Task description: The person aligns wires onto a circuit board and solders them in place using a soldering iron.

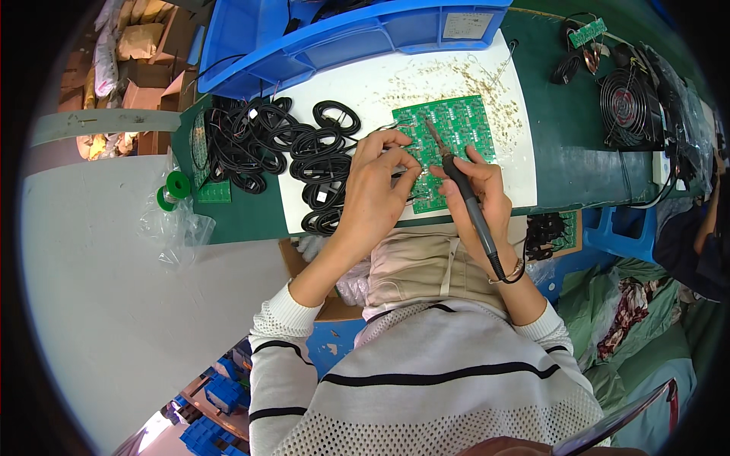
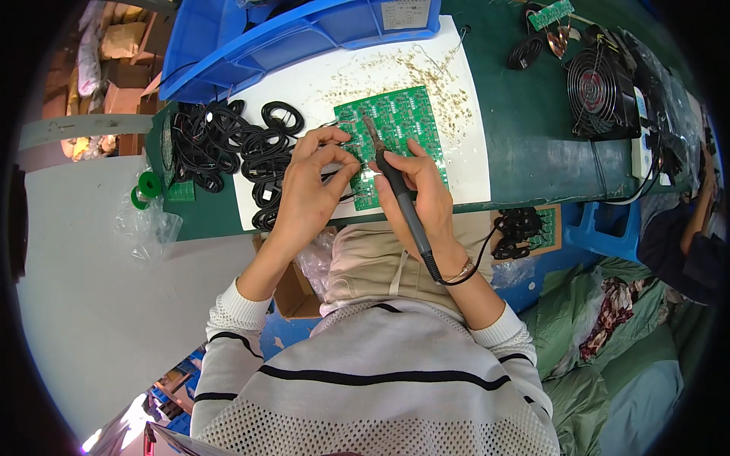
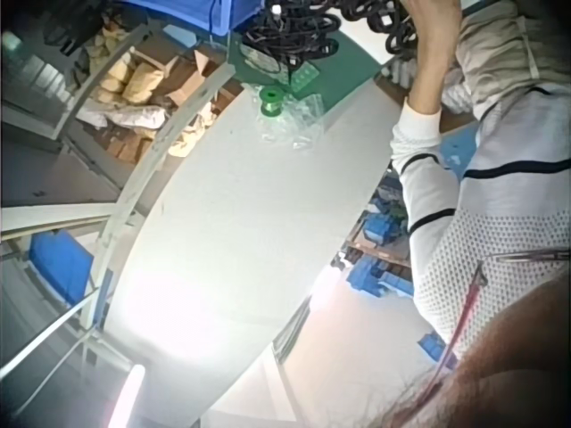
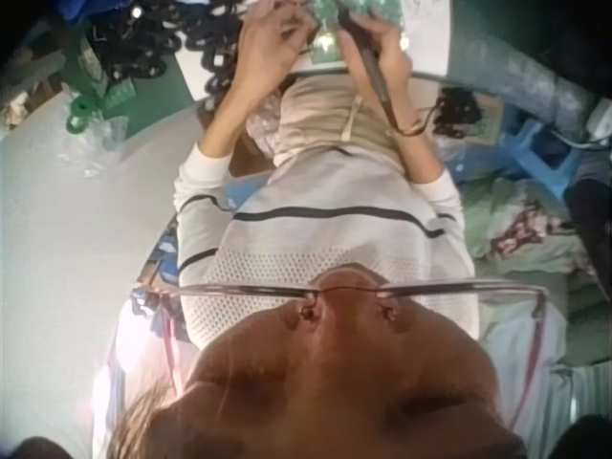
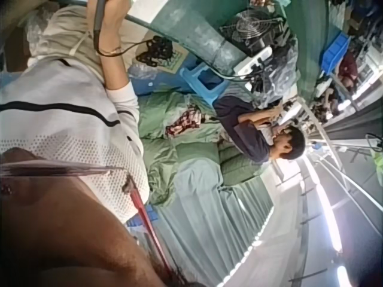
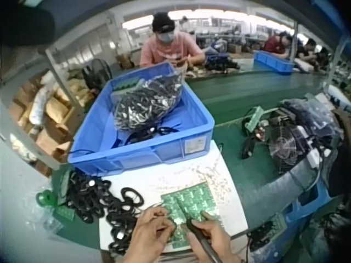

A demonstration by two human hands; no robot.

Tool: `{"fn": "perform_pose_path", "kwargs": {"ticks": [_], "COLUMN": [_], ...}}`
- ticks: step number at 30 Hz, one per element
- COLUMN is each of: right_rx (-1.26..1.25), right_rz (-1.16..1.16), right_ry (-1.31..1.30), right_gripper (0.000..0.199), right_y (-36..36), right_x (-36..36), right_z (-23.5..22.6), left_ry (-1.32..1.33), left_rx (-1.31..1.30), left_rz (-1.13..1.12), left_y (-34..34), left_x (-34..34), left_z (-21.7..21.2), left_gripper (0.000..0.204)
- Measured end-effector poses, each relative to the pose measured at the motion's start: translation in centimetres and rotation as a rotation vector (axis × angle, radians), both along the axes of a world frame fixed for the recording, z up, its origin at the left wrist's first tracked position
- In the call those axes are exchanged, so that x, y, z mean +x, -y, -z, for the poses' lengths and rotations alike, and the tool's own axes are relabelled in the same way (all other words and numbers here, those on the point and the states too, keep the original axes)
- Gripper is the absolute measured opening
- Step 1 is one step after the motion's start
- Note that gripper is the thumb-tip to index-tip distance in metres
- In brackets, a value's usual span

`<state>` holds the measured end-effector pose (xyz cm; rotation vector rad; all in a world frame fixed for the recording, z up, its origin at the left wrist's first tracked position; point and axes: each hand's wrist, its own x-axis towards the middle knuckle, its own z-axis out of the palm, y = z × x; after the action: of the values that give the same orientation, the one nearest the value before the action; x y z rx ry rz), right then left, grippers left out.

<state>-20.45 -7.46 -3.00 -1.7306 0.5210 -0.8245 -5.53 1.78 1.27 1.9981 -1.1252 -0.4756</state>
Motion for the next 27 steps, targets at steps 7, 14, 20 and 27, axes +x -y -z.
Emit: {"fn": "perform_pose_path", "kwargs": {"ticks": [7, 14, 20, 27], "right_rx": [-0.087, -0.024, 0.142, 0.222], "right_rz": [-0.048, -0.007, 0.013, 0.054], "right_ry": [-0.043, 0.042, 0.066, 0.003], "right_gripper": [0.028, 0.029, 0.027, 0.022], "right_y": [0.4, 0.4, 0.2, 0.6], "right_x": [-0.1, -0.5, -1.3, -3.7], "right_z": [-0.3, -0.3, -0.8, -1.6], "left_ry": [0.075, 0.17, 0.156, 0.16], "left_rx": [-0.011, -0.032, -0.044, 0.009], "left_rz": [0.039, 0.061, 0.061, 0.04], "left_y": [-0.1, -0.3, -0.2, 0.6], "left_x": [0.0, -0.2, -0.3, -0.2], "left_z": [-0.2, 0.1, 0.1, -0.2], "left_gripper": [0.008, 0.009, 0.009, 0.009]}}
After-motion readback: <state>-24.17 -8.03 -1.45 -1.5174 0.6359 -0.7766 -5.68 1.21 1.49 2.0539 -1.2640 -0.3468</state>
